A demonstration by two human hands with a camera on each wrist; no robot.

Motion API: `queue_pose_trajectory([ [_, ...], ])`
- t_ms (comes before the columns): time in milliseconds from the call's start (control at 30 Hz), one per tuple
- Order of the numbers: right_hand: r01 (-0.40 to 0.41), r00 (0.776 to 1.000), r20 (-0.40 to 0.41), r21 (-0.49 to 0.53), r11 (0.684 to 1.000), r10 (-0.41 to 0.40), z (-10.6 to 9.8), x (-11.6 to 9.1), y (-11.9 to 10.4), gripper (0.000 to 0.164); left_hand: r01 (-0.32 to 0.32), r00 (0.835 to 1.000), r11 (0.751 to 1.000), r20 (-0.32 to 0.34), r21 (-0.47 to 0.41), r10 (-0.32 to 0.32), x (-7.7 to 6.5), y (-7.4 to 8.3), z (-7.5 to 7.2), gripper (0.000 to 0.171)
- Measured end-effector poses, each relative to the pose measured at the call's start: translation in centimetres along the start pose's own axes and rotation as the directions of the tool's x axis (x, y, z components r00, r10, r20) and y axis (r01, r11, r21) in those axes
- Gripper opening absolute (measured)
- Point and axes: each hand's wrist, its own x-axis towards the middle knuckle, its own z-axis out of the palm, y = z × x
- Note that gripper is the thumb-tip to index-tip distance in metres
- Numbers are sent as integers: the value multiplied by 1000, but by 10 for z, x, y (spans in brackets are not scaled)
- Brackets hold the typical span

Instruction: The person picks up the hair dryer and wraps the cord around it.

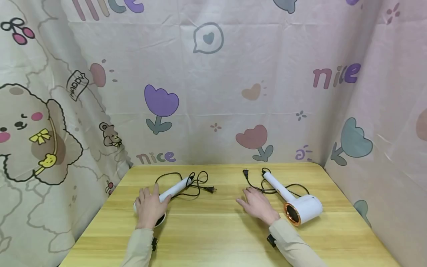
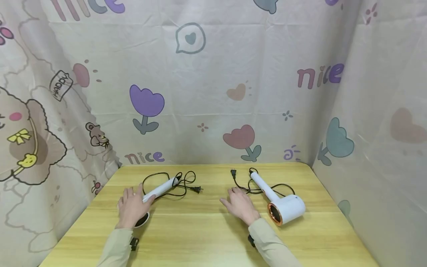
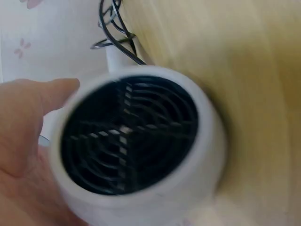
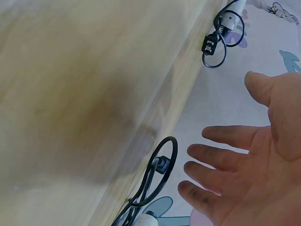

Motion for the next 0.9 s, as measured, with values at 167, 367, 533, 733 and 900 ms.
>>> queue_pose_trajectory([
  [167, 13, 1000, -7, -5, 1000, -13, 3, 0, 2, 60, 102, 994, 992, 38, -79, -99, 0, -15, 3, 78],
  [367, -1, 999, -45, 5, 1000, 1, 4, 2, 2, 56, 225, 970, 961, 126, -158, -206, 3, -22, -2, 89],
  [533, -16, 998, -61, 13, 1000, 17, 5, 0, 1, 48, 243, 957, 957, 202, -160, -210, 7, -25, -10, 100],
  [733, -8, 997, -80, 18, 1000, 10, 6, 1, 1, 42, 291, 944, 932, 222, -215, -243, 10, -32, -13, 118],
  [900, 3, 994, -107, 45, 999, 2, 5, 2, 2, 40, 310, 943, 914, 209, -261, -260, 15, -32, -11, 116],
])
